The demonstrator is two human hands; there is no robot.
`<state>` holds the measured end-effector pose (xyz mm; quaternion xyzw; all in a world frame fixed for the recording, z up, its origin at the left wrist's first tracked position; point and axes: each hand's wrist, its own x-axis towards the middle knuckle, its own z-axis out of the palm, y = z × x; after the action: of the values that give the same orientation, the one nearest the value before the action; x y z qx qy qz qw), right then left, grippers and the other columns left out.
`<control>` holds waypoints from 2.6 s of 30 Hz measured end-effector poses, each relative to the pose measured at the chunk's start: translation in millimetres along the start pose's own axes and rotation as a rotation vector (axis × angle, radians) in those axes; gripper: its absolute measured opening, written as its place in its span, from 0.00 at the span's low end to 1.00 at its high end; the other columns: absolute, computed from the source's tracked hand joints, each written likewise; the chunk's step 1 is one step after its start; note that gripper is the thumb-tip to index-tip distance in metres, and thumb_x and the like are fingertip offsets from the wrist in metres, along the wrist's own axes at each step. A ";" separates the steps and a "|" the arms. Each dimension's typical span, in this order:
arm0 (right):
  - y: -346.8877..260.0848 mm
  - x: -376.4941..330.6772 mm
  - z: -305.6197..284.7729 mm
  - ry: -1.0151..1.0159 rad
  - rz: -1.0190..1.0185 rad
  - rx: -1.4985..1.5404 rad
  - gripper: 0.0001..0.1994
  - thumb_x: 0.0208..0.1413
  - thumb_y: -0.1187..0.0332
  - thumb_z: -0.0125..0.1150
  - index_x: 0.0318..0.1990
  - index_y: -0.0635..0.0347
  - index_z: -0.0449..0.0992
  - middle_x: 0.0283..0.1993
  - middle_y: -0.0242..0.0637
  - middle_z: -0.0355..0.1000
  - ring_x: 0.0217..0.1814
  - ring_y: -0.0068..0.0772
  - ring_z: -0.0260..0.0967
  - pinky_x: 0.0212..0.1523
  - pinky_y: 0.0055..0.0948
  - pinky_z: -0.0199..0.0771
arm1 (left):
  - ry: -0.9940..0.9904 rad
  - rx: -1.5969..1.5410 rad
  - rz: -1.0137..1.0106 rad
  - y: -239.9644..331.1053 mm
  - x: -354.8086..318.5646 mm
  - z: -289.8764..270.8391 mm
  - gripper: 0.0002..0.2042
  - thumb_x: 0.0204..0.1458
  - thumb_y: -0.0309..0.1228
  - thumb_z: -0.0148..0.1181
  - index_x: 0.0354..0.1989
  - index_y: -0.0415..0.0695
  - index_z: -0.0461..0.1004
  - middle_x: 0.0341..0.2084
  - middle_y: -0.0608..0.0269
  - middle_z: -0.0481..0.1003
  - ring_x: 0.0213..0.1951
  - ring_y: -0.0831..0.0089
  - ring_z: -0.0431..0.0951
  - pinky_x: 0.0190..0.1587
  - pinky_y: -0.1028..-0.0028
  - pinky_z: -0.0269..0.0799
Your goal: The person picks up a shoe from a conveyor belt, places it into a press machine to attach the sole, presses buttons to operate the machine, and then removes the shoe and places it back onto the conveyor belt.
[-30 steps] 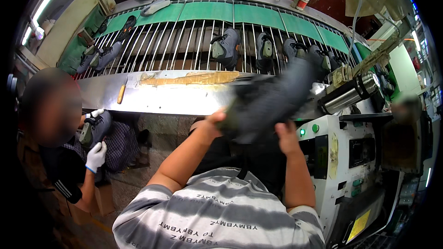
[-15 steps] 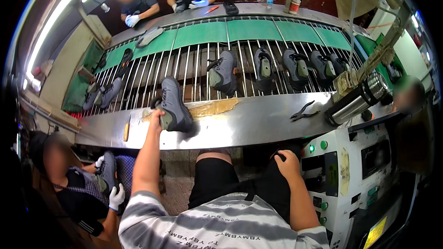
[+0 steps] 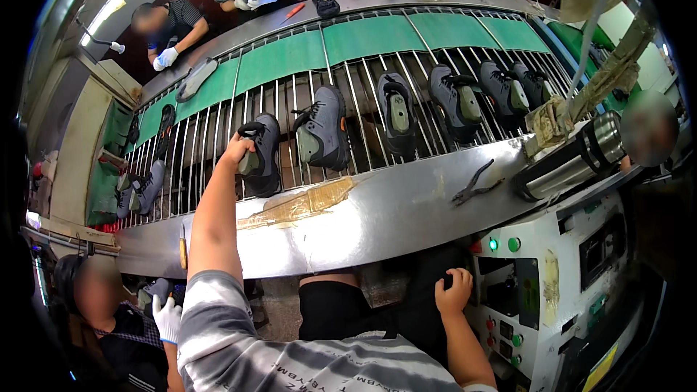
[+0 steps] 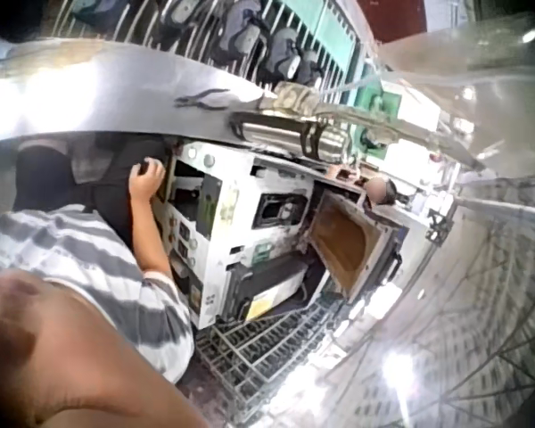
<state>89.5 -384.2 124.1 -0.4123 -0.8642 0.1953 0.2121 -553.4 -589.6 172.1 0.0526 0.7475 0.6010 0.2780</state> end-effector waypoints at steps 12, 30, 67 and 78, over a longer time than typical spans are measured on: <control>11.3 6.0 5.9 -0.011 0.000 0.106 0.11 0.40 0.75 0.57 0.34 0.61 0.69 0.41 0.45 0.64 0.46 0.51 0.62 0.49 0.44 0.64 | -0.036 0.013 0.111 7.1 10.9 3.0 0.32 0.32 0.17 0.55 0.55 0.41 0.68 0.24 0.61 0.72 0.24 0.71 0.73 0.29 0.73 0.68; 12.2 6.8 8.9 -0.050 0.019 0.176 0.10 0.40 0.76 0.55 0.34 0.63 0.68 0.39 0.46 0.62 0.43 0.50 0.62 0.47 0.42 0.64 | -0.010 0.069 0.249 -16.0 20.9 5.3 0.37 0.31 0.17 0.57 0.59 0.45 0.66 0.35 0.58 0.73 0.29 0.72 0.73 0.33 0.74 0.70; -231.5 -96.5 -86.1 -0.272 -0.540 0.983 0.11 0.52 0.77 0.52 0.44 0.59 0.69 0.44 0.40 0.67 0.47 0.41 0.66 0.52 0.35 0.65 | 0.417 0.946 0.872 -218.6 -167.5 225.6 0.10 0.49 0.34 0.53 0.24 0.40 0.73 0.24 0.45 0.74 0.30 0.47 0.74 0.35 0.53 0.68; -221.7 -99.8 -78.2 -0.161 -0.569 0.974 0.12 0.50 0.75 0.53 0.44 0.58 0.69 0.42 0.38 0.69 0.45 0.42 0.68 0.46 0.35 0.69 | 0.359 0.931 0.887 -215.3 -168.0 223.0 0.11 0.50 0.35 0.51 0.24 0.38 0.72 0.25 0.47 0.75 0.31 0.48 0.74 0.36 0.54 0.69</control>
<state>48.0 -580.2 282.3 -0.0019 -0.7649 0.5373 0.3553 -250.5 -523.7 4.1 0.3686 0.8712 0.2725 -0.1759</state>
